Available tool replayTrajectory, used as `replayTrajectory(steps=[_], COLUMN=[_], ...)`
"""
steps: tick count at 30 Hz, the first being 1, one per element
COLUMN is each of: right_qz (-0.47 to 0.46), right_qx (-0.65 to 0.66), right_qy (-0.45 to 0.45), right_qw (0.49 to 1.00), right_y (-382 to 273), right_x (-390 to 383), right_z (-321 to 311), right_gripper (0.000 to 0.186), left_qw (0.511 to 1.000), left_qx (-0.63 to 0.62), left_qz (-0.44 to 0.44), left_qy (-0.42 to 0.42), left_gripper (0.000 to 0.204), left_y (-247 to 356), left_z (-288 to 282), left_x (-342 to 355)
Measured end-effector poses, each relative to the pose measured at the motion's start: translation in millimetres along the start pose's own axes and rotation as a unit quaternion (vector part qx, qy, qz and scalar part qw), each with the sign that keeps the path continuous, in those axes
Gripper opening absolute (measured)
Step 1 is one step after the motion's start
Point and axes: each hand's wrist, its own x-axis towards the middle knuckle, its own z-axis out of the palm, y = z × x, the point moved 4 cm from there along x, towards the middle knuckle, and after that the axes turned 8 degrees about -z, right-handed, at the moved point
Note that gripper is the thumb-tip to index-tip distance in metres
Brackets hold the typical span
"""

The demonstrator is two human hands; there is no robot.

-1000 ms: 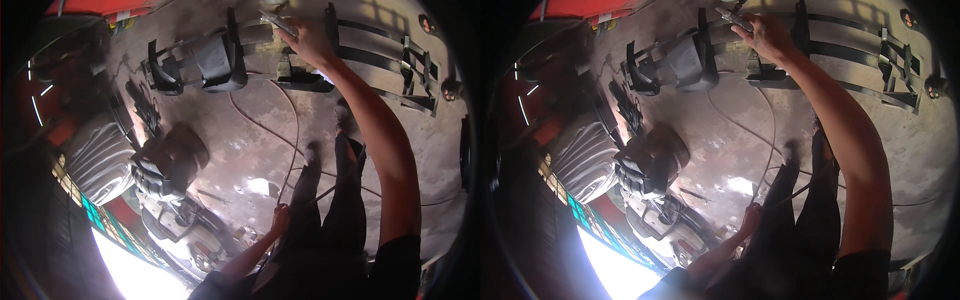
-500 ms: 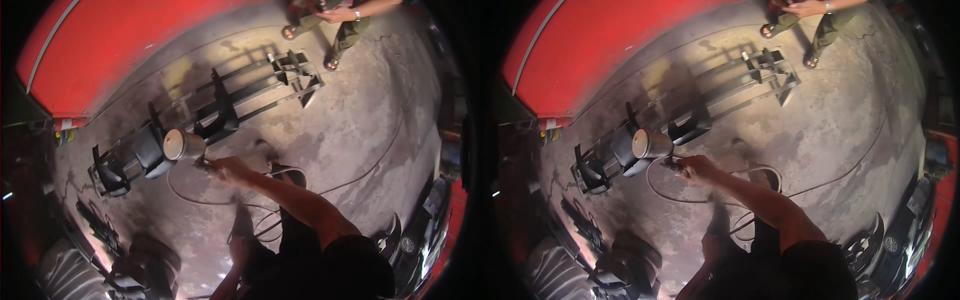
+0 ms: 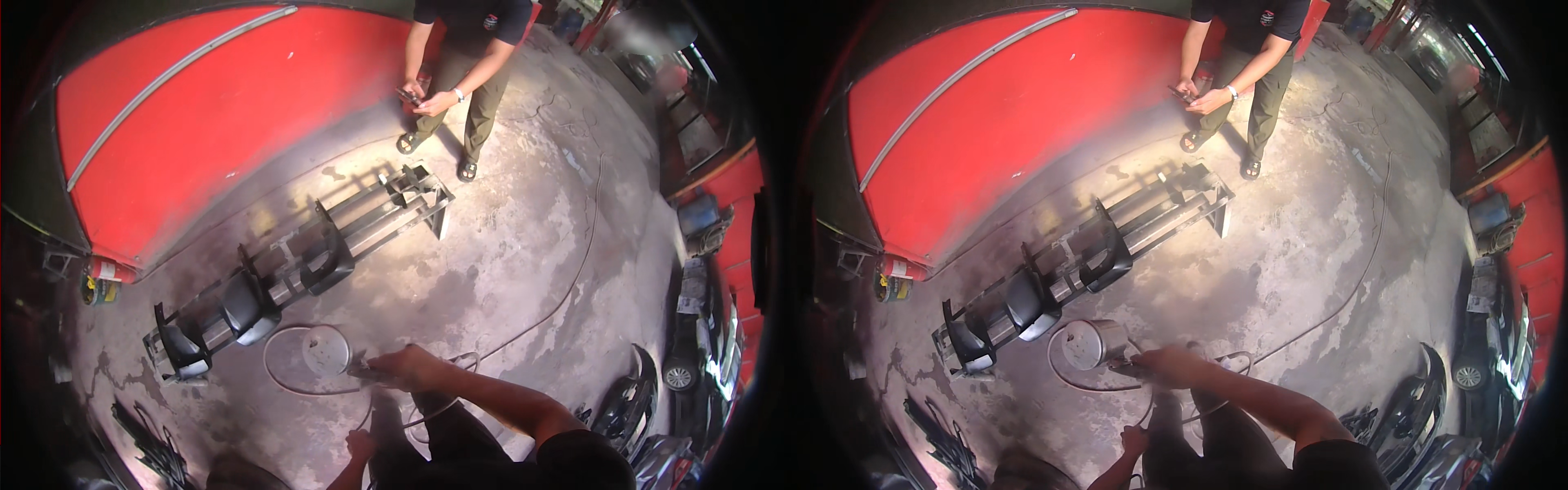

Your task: The person uses a spray gun to apply paint to several black car parts arranged on a metal rack. They move around the rack to cover different angles and surfaces of the parts, including bumpers and trim pieces, ensuring even coverage.

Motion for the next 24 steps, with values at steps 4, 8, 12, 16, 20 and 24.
replayTrajectory(steps=[4, 8, 12, 16, 20, 24], right_qz=[0.022, 0.074, 0.061, 0.107, 0.177, 0.264], right_qx=[0.009, 0.037, 0.038, 0.024, -0.001, -0.028], right_qy=[-0.011, 0.124, 0.107, 0.085, 0.142, 0.203], right_qw=[1.000, 0.989, 0.992, 0.990, 0.974, 0.942], right_y=[-7.1, -13.7, -8.9, -20.3, -6.5, 3.7], right_x=[-24.0, -24.4, -1.6, 17.4, 24.9, 92.5], right_z=[-41.0, -49.9, -19.0, -12.3, -0.6, 17.6], right_gripper=[0.049, 0.041, 0.044, 0.042, 0.039, 0.040], left_qw=[0.998, 0.987, 0.985, 0.994, 0.992, 0.989], left_qx=[-0.038, 0.121, 0.157, 0.092, 0.001, 0.030], left_qz=[0.022, 0.029, 0.061, 0.052, 0.126, 0.137], left_qy=[0.044, 0.102, 0.044, 0.024, -0.012, -0.054], left_gripper=[0.025, 0.030, 0.035, 0.029, 0.025, 0.030], left_y=[-17.1, -44.7, -32.5, -19.1, -10.3, -99.2], left_z=[-12.9, -30.0, -39.2, -36.7, -87.9, -74.6], left_x=[14.0, 9.7, -3.2, -7.1, -51.2, -7.3])
